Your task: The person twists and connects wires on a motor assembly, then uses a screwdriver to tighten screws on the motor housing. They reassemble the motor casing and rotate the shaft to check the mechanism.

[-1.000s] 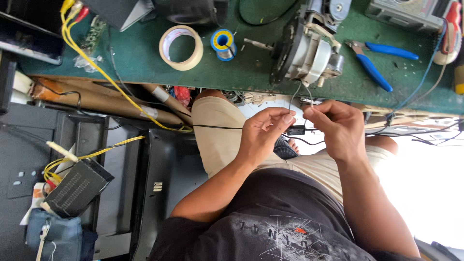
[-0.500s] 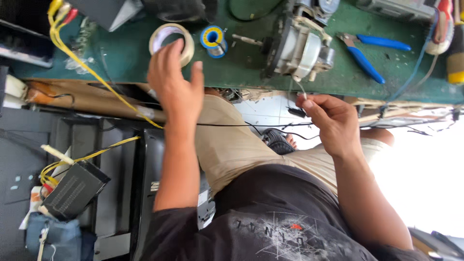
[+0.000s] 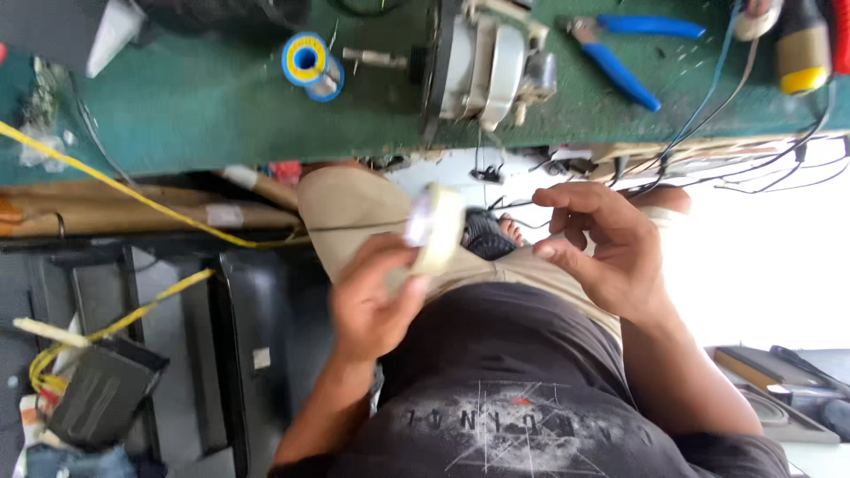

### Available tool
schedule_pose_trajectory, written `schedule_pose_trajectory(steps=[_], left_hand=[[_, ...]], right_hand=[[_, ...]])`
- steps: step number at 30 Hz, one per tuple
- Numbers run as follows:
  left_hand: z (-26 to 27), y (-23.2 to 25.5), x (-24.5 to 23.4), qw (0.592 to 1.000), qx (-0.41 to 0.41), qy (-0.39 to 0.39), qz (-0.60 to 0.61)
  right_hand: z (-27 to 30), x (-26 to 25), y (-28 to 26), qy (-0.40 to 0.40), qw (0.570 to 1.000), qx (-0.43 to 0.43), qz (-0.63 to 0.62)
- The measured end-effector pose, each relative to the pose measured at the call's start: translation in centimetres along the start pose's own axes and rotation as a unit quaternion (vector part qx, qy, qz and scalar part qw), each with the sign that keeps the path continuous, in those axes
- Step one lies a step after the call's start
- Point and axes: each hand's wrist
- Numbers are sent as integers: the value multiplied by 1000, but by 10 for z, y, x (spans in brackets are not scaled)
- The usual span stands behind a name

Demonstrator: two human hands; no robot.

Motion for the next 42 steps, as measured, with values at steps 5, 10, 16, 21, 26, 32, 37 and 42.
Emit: schedule_pose_trajectory(steps=[5,10,16,21,26,32,37,42], left_hand=[[12,-12,33,994,-28,-92,54],[4,-15,39,991,58,-124,-8],[16,-25,44,988,87,-120,-40],[16,-15,46,989,58,-132,-24],[20,-4,45,978,-103,-177,30],[18,-5,46,973,-146,-178,17],[19,-16,49,978,-104,-169,-61],[-6,13,54,971,-29,-231,-56]], right_hand=[[2,18,-16,-50,994,-83,55],[2,27,-18,-18,986,-112,118],[2,23,-17,-14,984,-115,135],[-4,24,-21,-51,975,-122,177],[-5,24,-16,-60,965,-143,210],[-7,20,-14,-44,977,-102,185],[-15,14,-26,-60,967,-130,211],[-23,10,-34,-60,962,-145,222]])
Point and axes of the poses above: each hand's wrist, its own z-axis away from the middle knuckle, its own x-axis out of the palm, y = z × x
